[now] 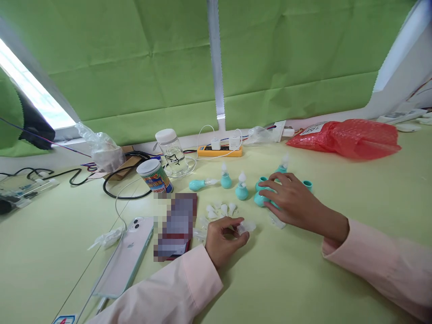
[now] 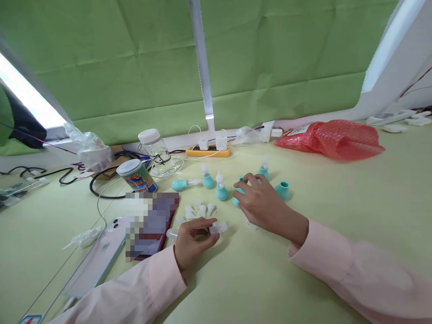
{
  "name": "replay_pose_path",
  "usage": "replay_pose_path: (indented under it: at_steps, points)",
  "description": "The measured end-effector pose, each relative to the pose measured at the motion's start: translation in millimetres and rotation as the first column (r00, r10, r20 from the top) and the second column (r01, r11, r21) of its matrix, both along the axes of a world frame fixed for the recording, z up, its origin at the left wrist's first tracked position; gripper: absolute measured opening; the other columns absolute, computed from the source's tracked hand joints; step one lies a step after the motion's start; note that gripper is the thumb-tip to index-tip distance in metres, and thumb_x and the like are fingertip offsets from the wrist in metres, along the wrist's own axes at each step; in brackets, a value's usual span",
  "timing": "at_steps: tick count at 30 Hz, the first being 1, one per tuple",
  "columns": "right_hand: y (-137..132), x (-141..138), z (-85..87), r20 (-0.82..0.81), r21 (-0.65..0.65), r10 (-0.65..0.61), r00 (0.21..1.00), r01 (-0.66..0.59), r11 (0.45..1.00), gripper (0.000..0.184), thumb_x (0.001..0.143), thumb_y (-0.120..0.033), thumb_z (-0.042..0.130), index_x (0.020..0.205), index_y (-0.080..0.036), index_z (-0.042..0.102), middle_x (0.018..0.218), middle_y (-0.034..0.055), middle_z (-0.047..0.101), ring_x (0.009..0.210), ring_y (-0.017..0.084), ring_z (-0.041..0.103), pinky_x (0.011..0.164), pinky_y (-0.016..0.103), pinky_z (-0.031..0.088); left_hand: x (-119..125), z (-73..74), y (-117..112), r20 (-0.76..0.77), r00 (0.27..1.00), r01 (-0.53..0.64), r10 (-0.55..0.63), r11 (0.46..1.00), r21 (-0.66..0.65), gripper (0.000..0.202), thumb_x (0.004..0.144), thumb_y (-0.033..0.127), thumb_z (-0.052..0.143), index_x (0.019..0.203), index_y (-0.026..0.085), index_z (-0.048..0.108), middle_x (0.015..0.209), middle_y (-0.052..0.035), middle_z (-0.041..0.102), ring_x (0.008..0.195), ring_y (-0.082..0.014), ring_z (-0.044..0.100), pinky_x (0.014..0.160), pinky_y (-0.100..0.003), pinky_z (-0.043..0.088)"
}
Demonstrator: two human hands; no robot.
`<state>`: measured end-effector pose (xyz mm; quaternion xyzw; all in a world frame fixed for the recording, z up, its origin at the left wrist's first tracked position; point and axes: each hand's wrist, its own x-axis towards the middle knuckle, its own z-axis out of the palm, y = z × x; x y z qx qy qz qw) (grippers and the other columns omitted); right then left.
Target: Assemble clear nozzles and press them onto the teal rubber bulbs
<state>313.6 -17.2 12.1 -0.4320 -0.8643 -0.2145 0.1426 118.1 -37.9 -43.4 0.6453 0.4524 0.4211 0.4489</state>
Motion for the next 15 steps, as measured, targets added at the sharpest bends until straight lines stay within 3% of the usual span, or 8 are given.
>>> replay_pose_path:
  at_steps: [4, 10, 13, 15]
  points:
    - [8, -4, -8.5, 0.198, -0.058, -0.096, 0.975, 0.110, 0.992, 0.010, 0.066, -0.012, 0.051, 0.074, -0.017, 0.054, 0.081, 0.0073, 0.058, 0.082, 0.026, 0.044, 0.066, 0.039, 0.027, -1, -2.0, 4, 0.050, 0.998, -0.039, 0.042, 0.997, -0.061, 0.030, 0.059, 0.020, 0.062, 0.088, 0.011, 0.062, 0.075, -0.0064, 0.059, 0.061, -0.0114, 0.053, 0.058, -0.024, 0.047]
    - [9, -11, -7.9, 0.223, -0.058, -0.104, 0.969, 0.120, 0.991, 0.027, 0.066, -0.009, 0.050, 0.091, -0.018, 0.049, 0.080, 0.0078, 0.054, 0.078, 0.024, 0.044, 0.063, 0.036, 0.027, -2, 4.1, 3, 0.070, 0.995, -0.064, 0.066, 0.998, -0.028, 0.028, 0.059, 0.018, 0.062, 0.086, 0.010, 0.060, 0.072, -0.0044, 0.055, 0.061, -0.0107, 0.051, 0.057, -0.023, 0.047]
    - [2, -10, 0.0, 0.152, -0.088, -0.049, 0.987, 0.063, 0.994, 0.021, 0.071, -0.015, 0.048, 0.092, -0.018, 0.049, 0.085, 0.0091, 0.051, 0.078, 0.024, 0.045, 0.063, 0.037, 0.031, -2, 6.6, 2, 0.075, 0.995, -0.058, 0.059, 0.998, -0.012, 0.027, 0.061, 0.021, 0.061, 0.086, 0.010, 0.059, 0.071, -0.0043, 0.054, 0.063, -0.0117, 0.051, 0.058, -0.023, 0.046]
    - [-6, -9, 3.3, -0.037, -0.131, 0.019, 0.999, -0.024, 0.991, 0.023, 0.075, -0.020, 0.046, 0.098, -0.018, 0.046, 0.091, 0.0099, 0.048, 0.082, 0.023, 0.045, 0.065, 0.036, 0.035, -3, 7.0, 1, 0.075, 0.996, -0.046, 0.046, 0.999, 0.005, 0.027, 0.064, 0.023, 0.059, 0.088, 0.011, 0.059, 0.073, -0.0052, 0.055, 0.068, -0.0132, 0.052, 0.059, -0.023, 0.046]
